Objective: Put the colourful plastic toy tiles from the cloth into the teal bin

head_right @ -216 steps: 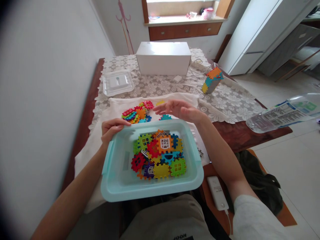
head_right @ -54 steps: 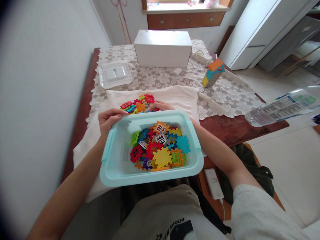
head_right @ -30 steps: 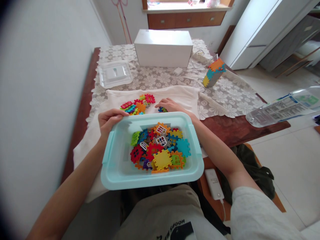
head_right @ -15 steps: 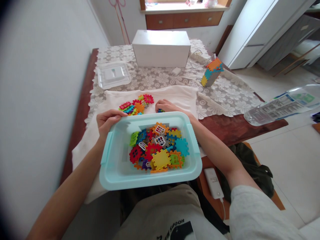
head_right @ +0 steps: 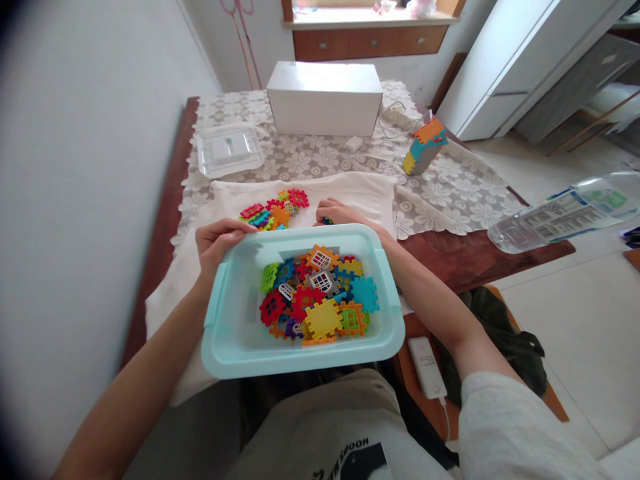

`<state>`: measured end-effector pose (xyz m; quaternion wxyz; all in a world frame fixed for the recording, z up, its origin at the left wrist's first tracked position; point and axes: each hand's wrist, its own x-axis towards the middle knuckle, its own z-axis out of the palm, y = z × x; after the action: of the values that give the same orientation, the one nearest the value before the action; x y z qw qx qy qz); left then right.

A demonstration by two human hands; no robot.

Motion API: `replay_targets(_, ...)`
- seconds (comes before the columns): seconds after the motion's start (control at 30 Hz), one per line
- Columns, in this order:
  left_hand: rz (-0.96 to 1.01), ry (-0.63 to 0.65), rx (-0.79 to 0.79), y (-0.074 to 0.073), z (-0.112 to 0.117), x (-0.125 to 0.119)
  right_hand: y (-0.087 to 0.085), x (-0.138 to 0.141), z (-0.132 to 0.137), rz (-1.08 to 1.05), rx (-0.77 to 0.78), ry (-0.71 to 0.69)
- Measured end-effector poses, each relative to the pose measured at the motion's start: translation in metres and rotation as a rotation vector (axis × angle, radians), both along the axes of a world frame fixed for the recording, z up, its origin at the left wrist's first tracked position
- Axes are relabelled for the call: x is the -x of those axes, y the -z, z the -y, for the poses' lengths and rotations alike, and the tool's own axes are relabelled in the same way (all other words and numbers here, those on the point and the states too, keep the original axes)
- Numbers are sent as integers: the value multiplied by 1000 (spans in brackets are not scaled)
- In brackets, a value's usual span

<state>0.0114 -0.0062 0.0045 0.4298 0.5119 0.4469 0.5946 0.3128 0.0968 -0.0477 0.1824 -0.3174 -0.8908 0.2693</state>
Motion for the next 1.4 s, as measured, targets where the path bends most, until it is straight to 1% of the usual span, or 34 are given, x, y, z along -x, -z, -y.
replay_targets(0.13, 3, 2, 4, 0, 1, 1, -10, 1, 2, 7, 28, 163)
replay_targets(0.2, 1, 3, 5, 0, 1, 1, -14, -1, 0, -57, 83, 227)
replay_targets(0.27, 0, 2, 4, 0, 1, 1, -20, -3, -2, -208, 187, 274)
replay_targets(0.33, 0, 5, 4, 1, 0, 1, -30, -6, 1, -434, 331, 270)
replay_targets(0.4, -5, 11, 8, 1, 0, 1, -46, -8, 9, -688, 429, 183)
replay_targets(0.47, -5, 15, 18, 2, 1, 1, -64, -11, 18, -897, 427, 38)
replay_targets(0.53, 1, 48, 29, 3, 1, 1, -81, -15, 28, -987, 401, -177)
replay_targets(0.57, 7, 77, 38, 3, 1, 1, -88, -16, 31, -993, 393, -314)
replay_targets(0.63, 21, 151, 65, 4, 1, 1, -98, -20, 37, -891, 382, -550)
replay_targets(0.67, 33, 186, 81, 5, 0, 2, -101, -21, 40, -786, 381, -631)
replay_targets(0.7, 47, 214, 98, 5, 0, 2, -102, -22, 41, -687, 380, -673)
replay_targets(0.73, 63, 234, 114, 5, 0, 2, -102, -23, 42, -634, 375, -684)
replay_targets(0.77, 75, 250, 124, 5, 0, 3, -100, -23, 42, -647, 369, -672)
replay_targets(0.8, 82, 258, 129, 4, 0, 3, -97, -24, 41, -725, 367, -633)
replay_targets(0.83, 82, 256, 128, 4, 0, 3, -93, -24, 39, -846, 372, -559)
replay_targets(0.87, 75, 247, 121, 3, -1, 3, -87, -23, 35, -982, 378, -444)
replay_targets(0.9, 63, 237, 113, 2, -1, 3, -81, -22, 31, -1084, 387, -299)
replay_targets(0.93, 49, 230, 105, 0, -2, 3, -73, -20, 26, -1115, 401, -144)
replay_targets(0.97, 36, 230, 102, -1, -3, 4, -65, -17, 21, -1098, 407, 6)
replay_targets(1.0, 23, 237, 105, -1, -3, 4, -57, -13, 17, -1013, 405, 116)
replay_targets(1.03, 10, 251, 112, -2, -3, 4, -48, -9, 14, -888, 388, 164)
replay_targets(1.07, -1, 273, 123, -2, -3, 5, -41, -4, 12, -755, 349, 164)
replay_targets(1.1, -6, 300, 139, -2, -2, 5, -34, 2, 12, -619, 293, 133)
replay_targets(1.2, 46, 443, 217, 2, 1, 5, -20, 17, 22, -235, 104, -73)
replay_targets(1.27, 106, 539, 247, 5, 3, 5, -15, 25, 29, -47, 43, -189)
replay_targets(1.3, 115, 561, 248, 6, 3, 5, -13, 27, 31, 4, 33, -219)
replay_targets(1.33, 111, 557, 241, 6, 3, 5, -11, 29, 32, 20, 29, -230)
replay_targets(1.4, 77, 493, 228, 4, 3, 5, -6, 30, 29, -16, 17, -221)
